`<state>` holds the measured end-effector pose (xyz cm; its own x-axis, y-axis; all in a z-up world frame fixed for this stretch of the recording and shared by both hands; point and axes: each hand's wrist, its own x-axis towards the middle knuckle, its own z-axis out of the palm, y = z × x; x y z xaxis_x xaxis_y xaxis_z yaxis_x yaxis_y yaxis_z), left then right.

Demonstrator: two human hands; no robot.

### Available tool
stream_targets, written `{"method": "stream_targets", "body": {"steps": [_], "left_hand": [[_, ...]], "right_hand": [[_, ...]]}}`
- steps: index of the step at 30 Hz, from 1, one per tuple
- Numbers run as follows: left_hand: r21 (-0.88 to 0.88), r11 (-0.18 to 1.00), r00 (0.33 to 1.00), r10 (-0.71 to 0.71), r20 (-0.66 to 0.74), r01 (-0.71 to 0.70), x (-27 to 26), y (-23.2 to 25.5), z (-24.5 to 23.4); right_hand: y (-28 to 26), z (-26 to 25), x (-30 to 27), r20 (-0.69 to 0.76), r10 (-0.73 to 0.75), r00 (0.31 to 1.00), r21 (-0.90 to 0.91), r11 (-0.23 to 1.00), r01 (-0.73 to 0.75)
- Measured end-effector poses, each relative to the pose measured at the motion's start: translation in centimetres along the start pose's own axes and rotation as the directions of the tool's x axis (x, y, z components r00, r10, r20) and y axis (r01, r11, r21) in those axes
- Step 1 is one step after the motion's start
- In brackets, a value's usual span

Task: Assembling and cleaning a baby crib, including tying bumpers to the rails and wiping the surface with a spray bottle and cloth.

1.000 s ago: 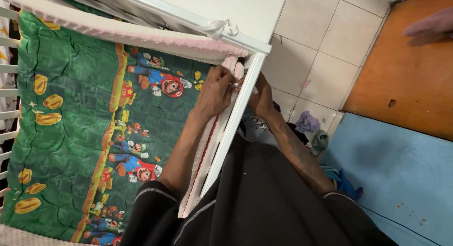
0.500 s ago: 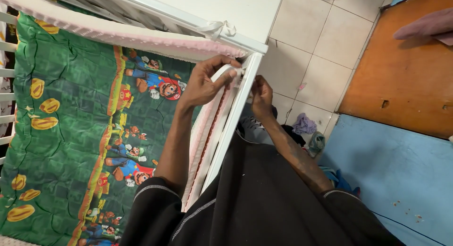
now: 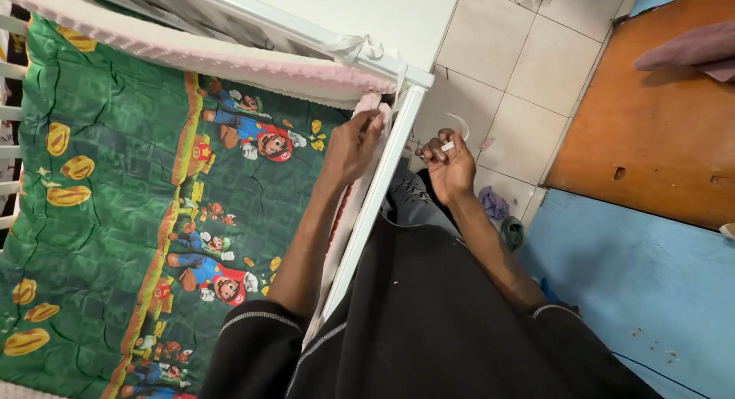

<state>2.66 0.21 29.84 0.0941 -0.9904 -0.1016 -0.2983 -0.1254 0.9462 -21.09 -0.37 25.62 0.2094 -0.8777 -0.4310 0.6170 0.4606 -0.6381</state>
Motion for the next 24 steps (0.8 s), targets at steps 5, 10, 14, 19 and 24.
{"method": "stream_targets", "body": {"steps": [5, 10, 14, 19, 24], "left_hand": [[-0.239, 0.970, 0.999, -0.047, 0.014, 0.049, -0.1, 0.7, 1.4], [0.082, 0.987, 0.959, 0.153, -0.240, -0.137, -0.1, 3.3, 1.8], [0.186, 0.951, 0.926, 0.288, -0.242, -0.248, -0.2, 6.4, 1.6], [0.247, 0.825, 0.859, 0.464, 0.216, -0.508, -0.5, 9.2, 1.5], [0.120, 0.904, 0.910, 0.397, 0.117, -0.410, -0.8, 9.2, 2.1]], "right_hand": [[-4.7, 3.3, -2.6, 0.141, -0.066, 0.988, -0.241, 0.966, 0.099], [-10.5, 8.6, -5.1, 0.363, -0.071, 0.929, -0.875, 0.317, 0.366], [-13.6, 10.2, -5.5, 0.349, -0.017, 0.937, -0.935, 0.062, 0.349], [-13.2, 11.0, -4.0, 0.537, -0.052, 0.842, -0.802, 0.278, 0.528], [-11.9, 12.6, -1.7, 0.619, -0.090, 0.780, -0.664, 0.471, 0.581]]}}
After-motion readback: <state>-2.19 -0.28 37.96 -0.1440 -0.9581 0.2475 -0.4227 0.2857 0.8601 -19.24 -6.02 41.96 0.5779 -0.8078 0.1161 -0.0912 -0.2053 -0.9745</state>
